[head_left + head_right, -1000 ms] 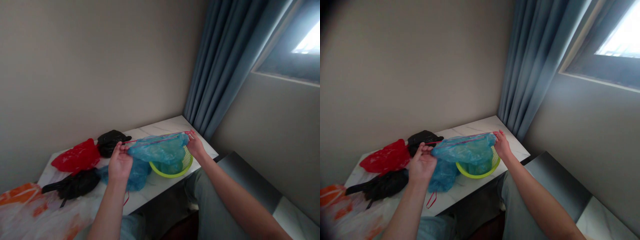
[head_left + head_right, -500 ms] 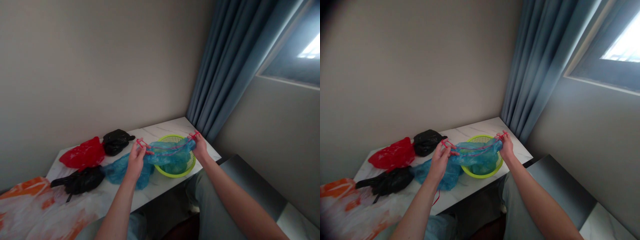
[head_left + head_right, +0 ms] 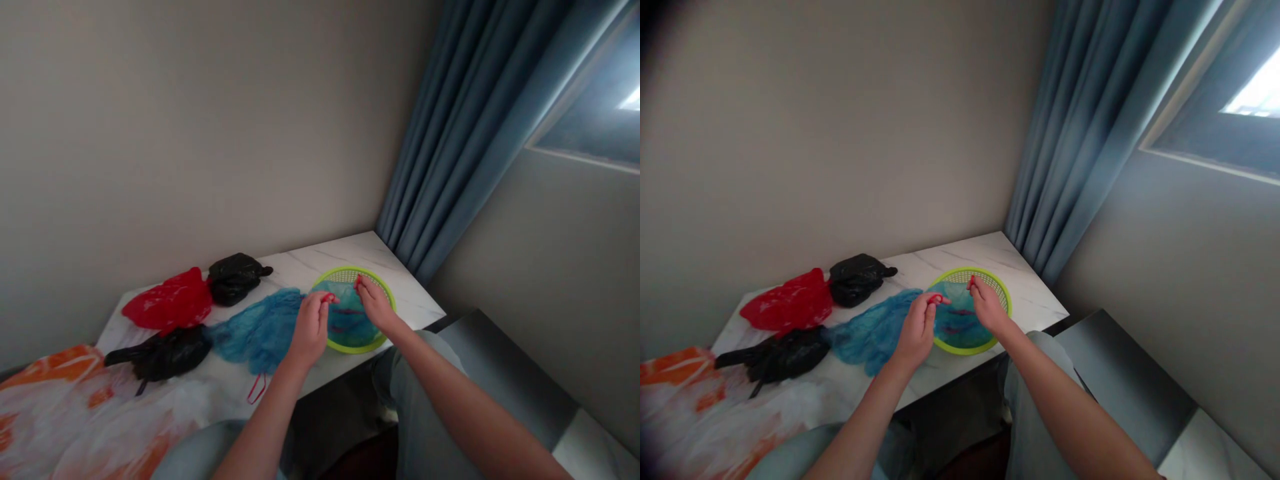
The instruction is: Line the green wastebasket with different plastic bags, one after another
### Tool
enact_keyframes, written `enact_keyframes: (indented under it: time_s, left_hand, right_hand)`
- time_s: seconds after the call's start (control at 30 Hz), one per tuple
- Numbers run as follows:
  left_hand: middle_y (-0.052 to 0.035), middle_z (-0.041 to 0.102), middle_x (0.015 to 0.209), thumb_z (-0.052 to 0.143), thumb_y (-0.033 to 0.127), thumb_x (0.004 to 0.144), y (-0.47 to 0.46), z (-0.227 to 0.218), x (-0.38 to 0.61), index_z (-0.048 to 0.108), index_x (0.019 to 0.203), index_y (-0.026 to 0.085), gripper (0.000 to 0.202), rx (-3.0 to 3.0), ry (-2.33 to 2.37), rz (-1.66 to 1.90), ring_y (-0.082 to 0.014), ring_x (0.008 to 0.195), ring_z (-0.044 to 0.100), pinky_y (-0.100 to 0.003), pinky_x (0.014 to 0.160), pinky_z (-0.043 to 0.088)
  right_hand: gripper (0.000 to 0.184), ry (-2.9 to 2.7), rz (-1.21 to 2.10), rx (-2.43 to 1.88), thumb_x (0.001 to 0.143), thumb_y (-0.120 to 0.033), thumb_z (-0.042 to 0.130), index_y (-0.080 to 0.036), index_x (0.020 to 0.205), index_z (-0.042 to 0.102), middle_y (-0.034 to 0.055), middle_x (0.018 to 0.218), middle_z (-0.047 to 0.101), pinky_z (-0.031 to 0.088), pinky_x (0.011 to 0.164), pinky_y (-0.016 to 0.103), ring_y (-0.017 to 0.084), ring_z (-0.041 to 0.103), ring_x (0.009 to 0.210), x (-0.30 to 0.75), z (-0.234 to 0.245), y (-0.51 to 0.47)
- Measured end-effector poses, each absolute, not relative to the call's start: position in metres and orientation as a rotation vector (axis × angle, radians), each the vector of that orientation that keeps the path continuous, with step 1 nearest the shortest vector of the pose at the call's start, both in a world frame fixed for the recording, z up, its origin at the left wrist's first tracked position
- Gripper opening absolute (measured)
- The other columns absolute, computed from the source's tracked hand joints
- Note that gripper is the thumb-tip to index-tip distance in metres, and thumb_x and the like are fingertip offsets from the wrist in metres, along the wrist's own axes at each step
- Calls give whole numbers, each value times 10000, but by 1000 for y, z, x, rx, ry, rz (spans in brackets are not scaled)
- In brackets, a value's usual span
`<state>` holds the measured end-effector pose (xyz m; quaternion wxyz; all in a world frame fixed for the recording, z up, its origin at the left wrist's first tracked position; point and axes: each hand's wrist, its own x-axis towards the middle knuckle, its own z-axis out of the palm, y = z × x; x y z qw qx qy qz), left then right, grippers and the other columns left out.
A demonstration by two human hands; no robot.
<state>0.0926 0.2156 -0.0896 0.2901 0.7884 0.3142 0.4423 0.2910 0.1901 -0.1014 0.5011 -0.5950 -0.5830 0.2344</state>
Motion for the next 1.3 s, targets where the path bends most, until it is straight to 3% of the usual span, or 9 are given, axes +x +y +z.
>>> enact_keyframes:
  time_s: [0.1, 0.27, 0.47, 0.57, 0.63, 0.87, 1.0, 1.13, 1.3]
  left_hand:
    - [-54, 667, 899, 372, 288, 1020, 210, -95, 105, 579, 985, 210, 223, 2218, 833, 1084, -205, 890, 605, -379, 856, 478]
    - [-71, 676, 949, 345, 282, 1025, 210, -101, 118, 583, 1030, 198, 253, 2234, 860, 1074, -206, 885, 614, -367, 819, 486]
    - [-81, 703, 1071, 394, 263, 1011, 214, -102, 117, 641, 1111, 220, 269, 2175, 857, 1178, -213, 1007, 640, -405, 917, 499]
    - [-75, 712, 1090, 412, 257, 1006, 214, -104, 120, 672, 1150, 248, 297, 2165, 789, 1188, -222, 1061, 640, -438, 962, 499]
    - [-79, 711, 1123, 433, 266, 1000, 213, -106, 122, 679, 1195, 262, 315, 2162, 761, 1183, -236, 1103, 636, -462, 991, 493]
    - [-93, 676, 1278, 432, 266, 1002, 214, -108, 127, 583, 1381, 289, 409, 2121, 848, 1159, -255, 1169, 627, -466, 1002, 492]
    - [-115, 736, 1080, 477, 269, 980, 217, -110, 126, 523, 1429, 254, 452, 2048, 992, 1067, -260, 924, 696, -459, 860, 528]
    - [-77, 730, 903, 549, 306, 945, 221, -108, 127, 569, 1277, 213, 345, 1823, 997, 989, -226, 787, 694, -392, 775, 528]
    - [-34, 669, 910, 663, 348, 866, 225, -101, 134, 570, 986, 205, 208, 1571, 846, 1106, -180, 856, 656, -321, 816, 508]
  right_hand:
    - [166, -1533, 583, -1462, 989, -303, 362, -236, 878, 465, -1, 770, 530, 365, 662, 300, 167, 491, 698, 275, -97, 185]
    - [70, -1565, 692, -1443, 975, -278, 369, -234, 944, 414, -12, 781, 521, 377, 652, 297, 165, 482, 686, 257, -101, 183]
    - [195, -1624, 730, -1384, 1005, -334, 379, -230, 888, 495, 27, 844, 588, 409, 721, 314, 176, 526, 766, 262, -99, 181]
    - [90, -1522, 761, -1361, 969, -260, 426, -234, 1014, 499, 12, 832, 586, 415, 708, 306, 172, 536, 746, 261, -96, 179]
    - [160, -1425, 800, -1303, 935, -231, 457, -233, 1092, 486, 3, 838, 580, 425, 704, 295, 167, 536, 750, 259, -96, 179]
    - [162, -1211, 1080, -1101, 900, -296, 489, -213, 771, 543, -35, 646, 441, 353, 554, 247, 126, 404, 587, 259, -94, 185]
    - [193, -1420, 981, -1124, 942, -328, 505, -208, 831, 608, -4, 748, 566, 417, 674, 264, 141, 511, 702, 265, -84, 181]
    - [245, -1494, 896, -1160, 993, -352, 444, -218, 903, 628, 19, 834, 613, 441, 760, 292, 163, 572, 808, 270, -84, 181]
    - [208, -1346, 953, -1186, 995, -373, 438, -230, 943, 579, -26, 706, 496, 367, 573, 246, 134, 459, 623, 275, -91, 182]
